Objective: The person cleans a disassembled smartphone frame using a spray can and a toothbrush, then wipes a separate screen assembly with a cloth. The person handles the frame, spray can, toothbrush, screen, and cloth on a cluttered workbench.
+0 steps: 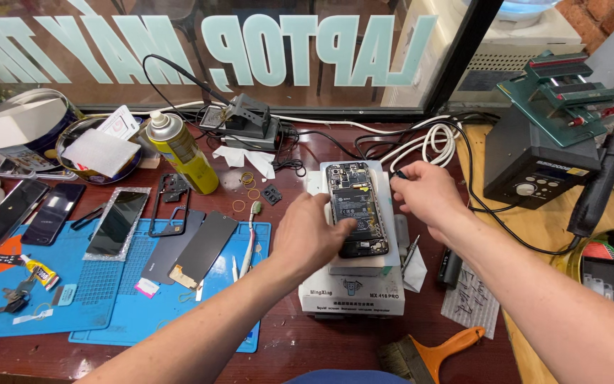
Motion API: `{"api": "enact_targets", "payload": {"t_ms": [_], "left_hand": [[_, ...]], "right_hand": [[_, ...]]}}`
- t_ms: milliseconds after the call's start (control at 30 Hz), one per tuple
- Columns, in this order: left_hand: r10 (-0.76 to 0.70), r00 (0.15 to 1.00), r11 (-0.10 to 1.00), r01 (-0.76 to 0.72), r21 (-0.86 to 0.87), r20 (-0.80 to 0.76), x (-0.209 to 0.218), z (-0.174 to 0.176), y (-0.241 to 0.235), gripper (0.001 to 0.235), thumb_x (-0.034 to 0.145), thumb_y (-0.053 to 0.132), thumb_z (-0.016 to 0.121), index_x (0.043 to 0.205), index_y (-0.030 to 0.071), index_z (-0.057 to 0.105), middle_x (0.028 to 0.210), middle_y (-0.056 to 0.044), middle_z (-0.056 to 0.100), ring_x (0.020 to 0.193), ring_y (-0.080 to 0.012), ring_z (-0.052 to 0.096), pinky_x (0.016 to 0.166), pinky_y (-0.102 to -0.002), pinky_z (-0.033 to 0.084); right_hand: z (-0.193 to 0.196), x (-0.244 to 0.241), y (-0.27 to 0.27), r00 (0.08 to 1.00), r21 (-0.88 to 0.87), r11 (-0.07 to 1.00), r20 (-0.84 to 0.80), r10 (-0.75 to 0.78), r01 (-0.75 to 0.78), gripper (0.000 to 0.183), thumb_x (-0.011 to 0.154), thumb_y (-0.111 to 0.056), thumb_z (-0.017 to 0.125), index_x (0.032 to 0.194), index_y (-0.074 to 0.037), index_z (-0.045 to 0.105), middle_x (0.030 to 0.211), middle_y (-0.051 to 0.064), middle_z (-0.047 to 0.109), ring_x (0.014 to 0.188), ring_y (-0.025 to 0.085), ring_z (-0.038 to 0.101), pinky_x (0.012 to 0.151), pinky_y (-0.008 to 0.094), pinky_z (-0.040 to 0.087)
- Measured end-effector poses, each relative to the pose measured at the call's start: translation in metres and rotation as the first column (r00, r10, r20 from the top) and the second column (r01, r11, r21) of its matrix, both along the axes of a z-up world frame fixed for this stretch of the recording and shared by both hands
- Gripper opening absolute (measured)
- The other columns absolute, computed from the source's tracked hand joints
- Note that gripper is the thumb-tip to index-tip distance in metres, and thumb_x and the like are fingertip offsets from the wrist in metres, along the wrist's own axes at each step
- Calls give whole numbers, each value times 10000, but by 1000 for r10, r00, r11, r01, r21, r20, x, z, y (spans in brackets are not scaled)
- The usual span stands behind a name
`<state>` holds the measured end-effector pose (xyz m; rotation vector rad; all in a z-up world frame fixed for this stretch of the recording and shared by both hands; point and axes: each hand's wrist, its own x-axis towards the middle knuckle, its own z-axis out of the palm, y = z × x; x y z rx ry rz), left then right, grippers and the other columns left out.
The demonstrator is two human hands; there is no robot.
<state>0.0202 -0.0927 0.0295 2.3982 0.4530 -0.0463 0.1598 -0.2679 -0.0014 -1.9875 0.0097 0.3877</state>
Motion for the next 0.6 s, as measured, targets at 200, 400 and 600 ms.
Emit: {"api": "enact_targets", "payload": {"t_ms": [200,400,600], "left_hand": [[-99,989,983,115,142,-113,19,27,-35,1132,810,638,735,1587,61,148,1271,-287,565,1147,-416,640,937,-474,556],[-65,958,973,122,194,-279,48,24,-43,1289,786,637,721,1639,44,-42,1331,-299,548,1189,-369,641,963,-417,567],[-46,969,972,99,212,-242,56,13,-48,1293,755,599,725,1613,-42,1,1331,-362,540,1227,-390,610,987,-396,559]], "right_hand": [[-26,-10,1,996,53,996,45,-76,73,133,892,-104,714,980,-6,695,833,64,732,680,117,674,580,305,536],[-36,-6,5,991,182,978,61,-115,102,124,836,-42,749,942,14,716,748,74,713,601,139,631,529,306,513],[-39,-9,6,979,58,990,151,-138,130,139,801,-54,767,931,-5,756,770,90,757,624,138,663,573,310,520]]}}
